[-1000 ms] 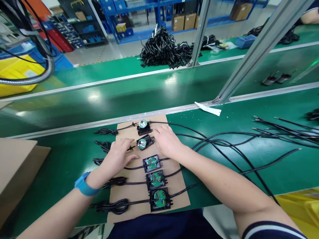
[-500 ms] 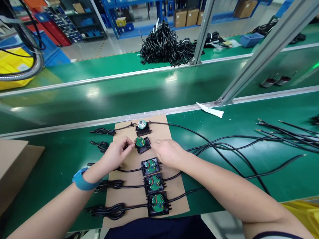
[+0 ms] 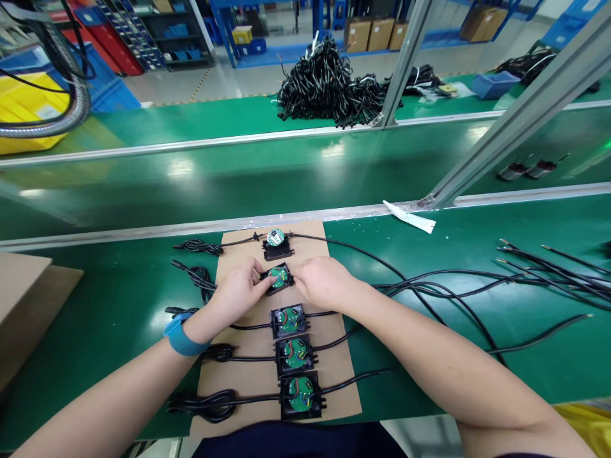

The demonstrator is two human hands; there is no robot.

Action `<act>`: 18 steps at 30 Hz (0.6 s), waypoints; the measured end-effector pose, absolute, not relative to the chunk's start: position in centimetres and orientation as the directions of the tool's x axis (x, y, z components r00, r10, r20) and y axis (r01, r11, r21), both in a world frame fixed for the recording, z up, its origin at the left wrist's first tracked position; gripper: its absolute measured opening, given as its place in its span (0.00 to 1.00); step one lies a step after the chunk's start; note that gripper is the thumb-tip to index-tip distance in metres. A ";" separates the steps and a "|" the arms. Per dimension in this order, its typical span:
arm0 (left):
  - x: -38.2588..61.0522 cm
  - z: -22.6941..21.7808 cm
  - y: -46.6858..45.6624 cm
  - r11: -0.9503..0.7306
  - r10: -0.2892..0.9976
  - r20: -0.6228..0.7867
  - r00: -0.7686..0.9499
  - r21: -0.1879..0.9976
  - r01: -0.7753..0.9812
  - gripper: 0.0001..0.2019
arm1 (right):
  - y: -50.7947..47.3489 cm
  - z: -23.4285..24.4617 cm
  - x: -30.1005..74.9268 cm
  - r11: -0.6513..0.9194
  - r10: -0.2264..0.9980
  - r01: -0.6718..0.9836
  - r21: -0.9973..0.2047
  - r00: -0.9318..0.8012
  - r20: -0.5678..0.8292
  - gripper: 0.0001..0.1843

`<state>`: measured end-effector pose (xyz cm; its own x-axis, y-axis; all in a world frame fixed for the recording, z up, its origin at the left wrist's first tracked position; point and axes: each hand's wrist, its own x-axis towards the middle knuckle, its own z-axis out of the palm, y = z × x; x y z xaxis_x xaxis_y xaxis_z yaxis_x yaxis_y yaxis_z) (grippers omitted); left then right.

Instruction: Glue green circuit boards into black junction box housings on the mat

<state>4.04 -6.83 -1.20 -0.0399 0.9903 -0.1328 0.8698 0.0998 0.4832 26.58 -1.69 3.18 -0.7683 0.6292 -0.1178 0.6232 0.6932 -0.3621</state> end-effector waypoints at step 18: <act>3.9 -1.9 -4.5 0.181 0.960 -0.279 -0.015 0.581 0.794 0.13 | -1.8 2.1 25.8 0.787 0.547 0.552 -0.277 -0.831 -0.100 0.07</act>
<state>3.94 -4.50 -1.90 -0.0153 0.9602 -0.2788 0.7937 0.1813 0.5807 25.81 -1.79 2.11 -0.8310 0.5473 -0.0999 0.5515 0.7867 -0.2773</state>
